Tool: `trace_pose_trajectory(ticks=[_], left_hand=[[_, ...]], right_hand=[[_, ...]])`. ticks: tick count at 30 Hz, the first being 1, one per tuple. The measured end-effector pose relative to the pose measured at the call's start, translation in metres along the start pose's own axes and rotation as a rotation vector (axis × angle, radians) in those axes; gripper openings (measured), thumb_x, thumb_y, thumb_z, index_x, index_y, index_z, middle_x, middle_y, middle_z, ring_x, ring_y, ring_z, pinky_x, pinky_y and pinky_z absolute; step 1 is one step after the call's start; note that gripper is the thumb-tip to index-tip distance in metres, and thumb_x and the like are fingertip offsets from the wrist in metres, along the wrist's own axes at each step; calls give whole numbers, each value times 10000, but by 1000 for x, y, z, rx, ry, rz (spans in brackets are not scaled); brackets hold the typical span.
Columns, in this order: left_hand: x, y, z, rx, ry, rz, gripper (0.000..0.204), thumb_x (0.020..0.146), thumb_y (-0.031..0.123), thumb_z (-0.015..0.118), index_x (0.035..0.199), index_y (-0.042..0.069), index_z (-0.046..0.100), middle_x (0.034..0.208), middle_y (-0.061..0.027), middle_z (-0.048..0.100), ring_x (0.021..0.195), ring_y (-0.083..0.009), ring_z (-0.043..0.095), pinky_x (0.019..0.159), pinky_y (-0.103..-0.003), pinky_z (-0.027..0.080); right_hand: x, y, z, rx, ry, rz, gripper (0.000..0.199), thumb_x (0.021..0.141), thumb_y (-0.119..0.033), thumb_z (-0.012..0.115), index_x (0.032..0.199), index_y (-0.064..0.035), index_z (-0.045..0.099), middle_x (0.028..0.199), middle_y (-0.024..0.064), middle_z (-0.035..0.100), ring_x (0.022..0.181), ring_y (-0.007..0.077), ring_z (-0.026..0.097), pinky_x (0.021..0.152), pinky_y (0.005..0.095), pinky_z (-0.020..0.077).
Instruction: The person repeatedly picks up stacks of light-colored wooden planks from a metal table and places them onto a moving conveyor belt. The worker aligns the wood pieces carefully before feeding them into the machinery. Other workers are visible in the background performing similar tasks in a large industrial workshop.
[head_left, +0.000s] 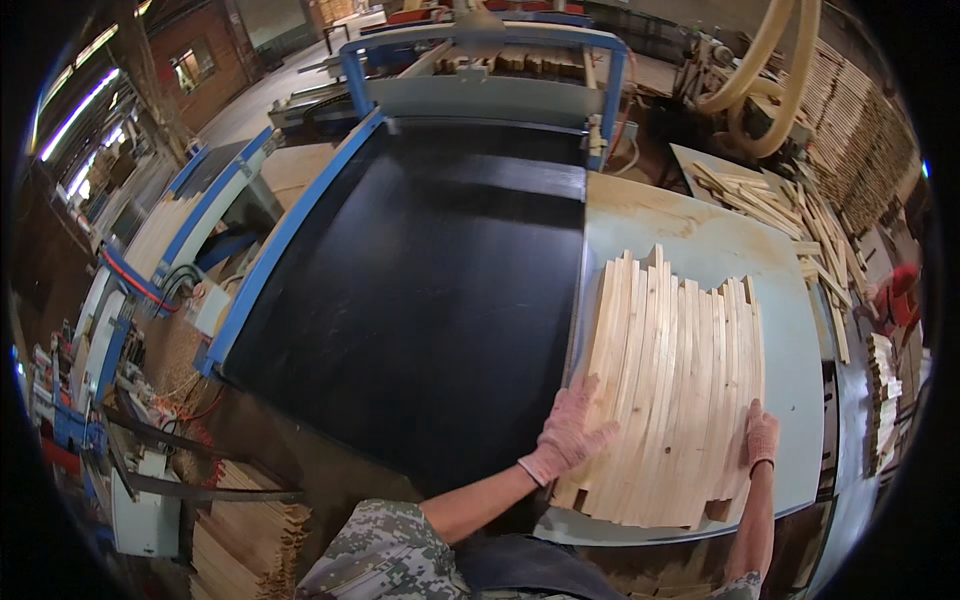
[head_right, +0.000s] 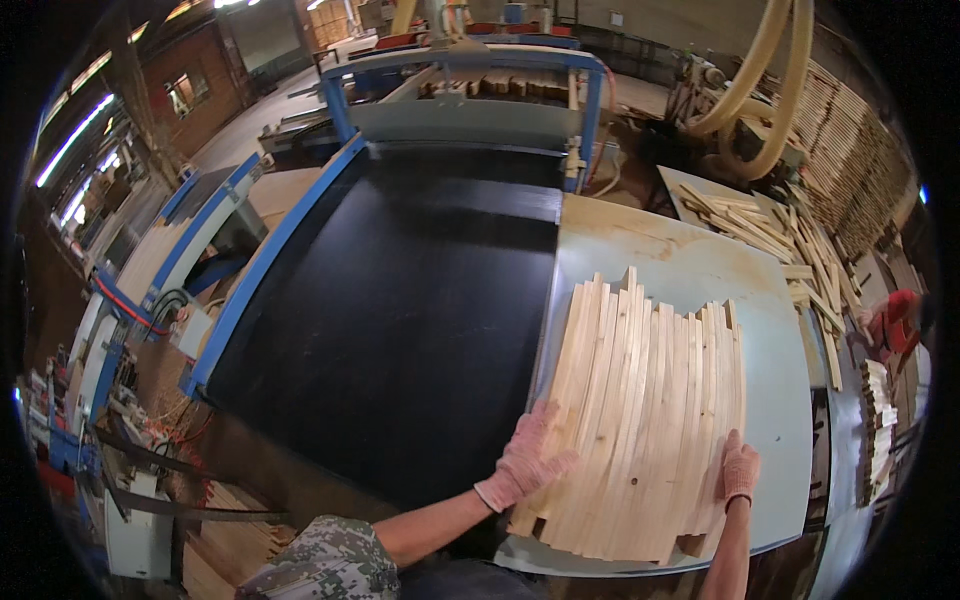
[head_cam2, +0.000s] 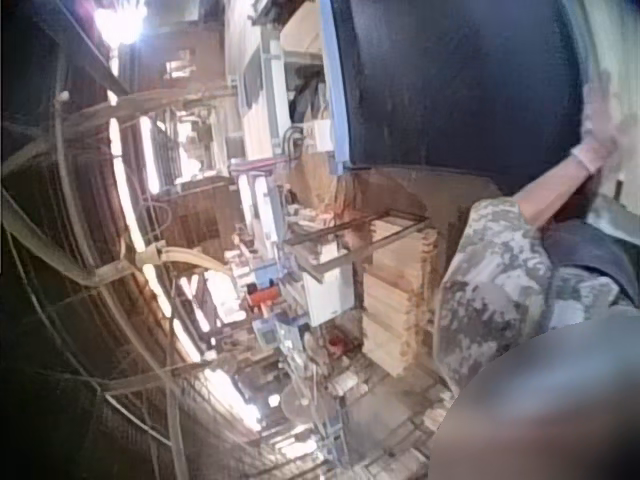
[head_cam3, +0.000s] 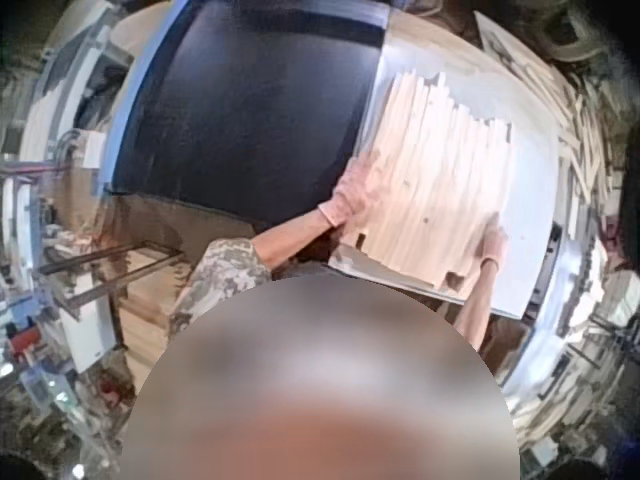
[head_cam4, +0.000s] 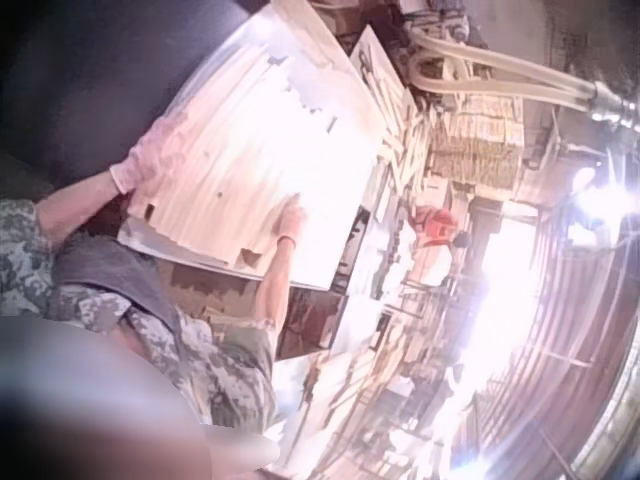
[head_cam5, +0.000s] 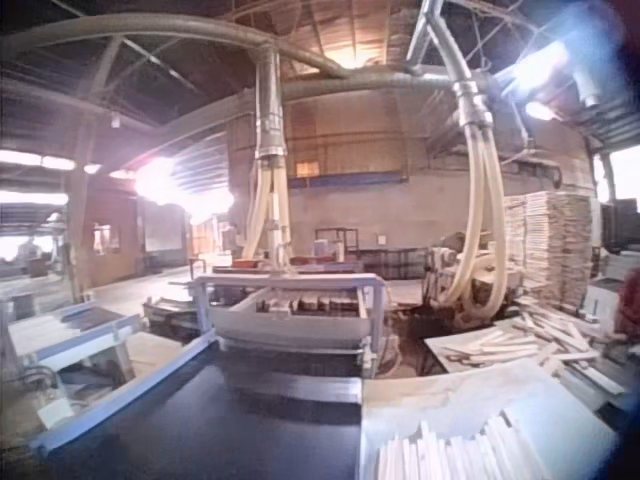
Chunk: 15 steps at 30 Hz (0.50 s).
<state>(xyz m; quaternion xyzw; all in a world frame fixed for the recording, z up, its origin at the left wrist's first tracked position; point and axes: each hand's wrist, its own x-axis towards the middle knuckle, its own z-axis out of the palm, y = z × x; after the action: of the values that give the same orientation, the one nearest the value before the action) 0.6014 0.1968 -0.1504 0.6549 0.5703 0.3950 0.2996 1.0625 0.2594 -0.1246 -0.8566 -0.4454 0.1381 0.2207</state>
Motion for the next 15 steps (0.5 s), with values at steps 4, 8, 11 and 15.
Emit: trace_pose_trajectory(ticks=[4,8,11,15], left_hand=[[2,-61,-92,93,8,3,1027,884,585,734,1653,30,337,1678,-332,321,1504,-521,362,1268,-523,304],[-12,-118,-219,291,56,13,957,896,518,777,1614,15,392,1597,-331,428,1430,-487,466,1216,-524,373],[-20,-154,-320,589,31,8,877,895,524,746,1574,49,457,1563,-331,477,1429,-481,482,1209,-561,354],[-30,-204,-443,954,22,-156,895,949,614,623,1612,48,421,1651,-299,396,1541,-444,362,1284,-553,226]], right_hand=[[-53,-53,46,-58,13,-337,535,1014,-471,685,920,52,747,785,289,659,736,414,617,727,524,484],[-133,-168,98,46,-165,-348,470,991,-424,716,917,40,725,761,292,628,768,447,640,722,535,482],[-192,-248,130,3,-287,-503,422,991,-382,691,909,32,691,844,272,647,843,445,642,739,528,485],[-290,-379,168,130,-487,-351,405,931,-406,721,1040,-17,715,930,237,688,920,390,696,796,483,529]])
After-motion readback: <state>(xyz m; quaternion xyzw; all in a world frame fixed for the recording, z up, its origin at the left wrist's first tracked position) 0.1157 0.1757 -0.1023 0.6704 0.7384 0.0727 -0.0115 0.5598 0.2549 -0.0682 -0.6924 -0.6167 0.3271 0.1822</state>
